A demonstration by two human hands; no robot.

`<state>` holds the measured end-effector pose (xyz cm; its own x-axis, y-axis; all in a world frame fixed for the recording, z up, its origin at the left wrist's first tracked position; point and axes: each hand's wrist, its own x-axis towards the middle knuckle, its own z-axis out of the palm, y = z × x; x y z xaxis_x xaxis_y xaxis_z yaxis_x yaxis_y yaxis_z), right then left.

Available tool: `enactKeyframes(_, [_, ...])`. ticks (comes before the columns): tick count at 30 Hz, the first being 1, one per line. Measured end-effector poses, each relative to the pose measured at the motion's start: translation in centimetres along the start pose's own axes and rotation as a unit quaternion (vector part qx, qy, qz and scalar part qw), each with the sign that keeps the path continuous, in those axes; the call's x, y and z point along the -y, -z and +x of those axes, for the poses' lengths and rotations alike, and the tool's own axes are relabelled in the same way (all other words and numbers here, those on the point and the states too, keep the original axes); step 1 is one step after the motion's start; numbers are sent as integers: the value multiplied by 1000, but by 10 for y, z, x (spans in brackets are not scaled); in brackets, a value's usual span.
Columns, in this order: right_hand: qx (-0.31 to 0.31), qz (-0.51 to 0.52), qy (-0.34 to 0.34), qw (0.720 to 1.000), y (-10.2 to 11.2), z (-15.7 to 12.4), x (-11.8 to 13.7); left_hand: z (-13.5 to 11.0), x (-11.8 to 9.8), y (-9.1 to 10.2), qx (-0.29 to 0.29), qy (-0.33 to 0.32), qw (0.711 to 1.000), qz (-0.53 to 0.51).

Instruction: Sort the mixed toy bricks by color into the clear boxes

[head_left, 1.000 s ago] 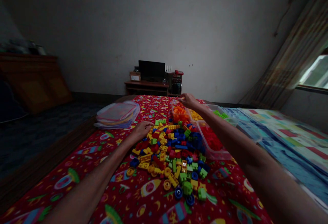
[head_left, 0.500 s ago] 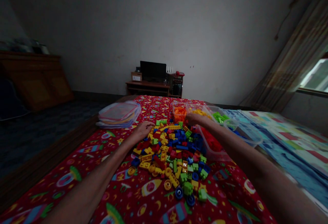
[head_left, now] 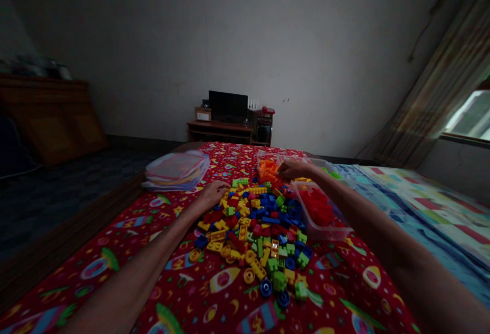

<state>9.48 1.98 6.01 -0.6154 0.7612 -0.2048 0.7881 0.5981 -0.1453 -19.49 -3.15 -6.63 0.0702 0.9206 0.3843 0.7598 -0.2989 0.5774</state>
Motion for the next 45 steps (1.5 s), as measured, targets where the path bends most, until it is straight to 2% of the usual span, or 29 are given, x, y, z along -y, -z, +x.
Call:
enactKeyframes(4, [19,101,-4,995,-5,3,-8,-2,-2,0,6,2,1000,6])
enactKeyframes(9, [23,125,-3,992,-12,2,-7,-2,-6,6,-7,6,1000,11])
enactKeyframes(11, [3,116,11,993,-13,-1,-1,1,-14,10,-39,7,999,-4])
enactKeyframes(14, [-26,100,50,993,-17,-6,16,5,-38,15,-68,-11,994,-83])
enactKeyframes(15, [-33,100,65,992,-19,-6,23,5,-49,15,-61,-14,990,-124])
enactKeyframes(18, [-51,97,100,989,-26,-7,44,1,-80,9,12,7,972,-236])
enactKeyframes(20, [-68,79,103,989,-30,-7,53,-4,-92,6,50,24,958,-282])
enactKeyframes(23, [-115,50,77,989,-33,-11,58,-10,-97,7,37,53,953,-297])
enactKeyframes(26, [-171,55,29,983,-28,-13,48,-10,-92,13,3,78,952,-296])
enactKeyframes(31, [-205,153,-97,962,-1,5,19,-7,-87,17,0,91,939,-333])
enactKeyframes(35, [-220,180,-131,950,14,24,8,-9,-89,20,4,96,937,-336])
enactKeyframes(38, [-218,195,-84,953,7,21,17,-9,-91,24,-3,105,935,-340])
enactKeyframes(43, [-157,184,84,967,-25,-7,55,-7,-91,20,-7,101,921,-375])
enactKeyframes(45, [-167,145,122,968,-36,-18,67,-8,-93,17,12,91,919,-383])
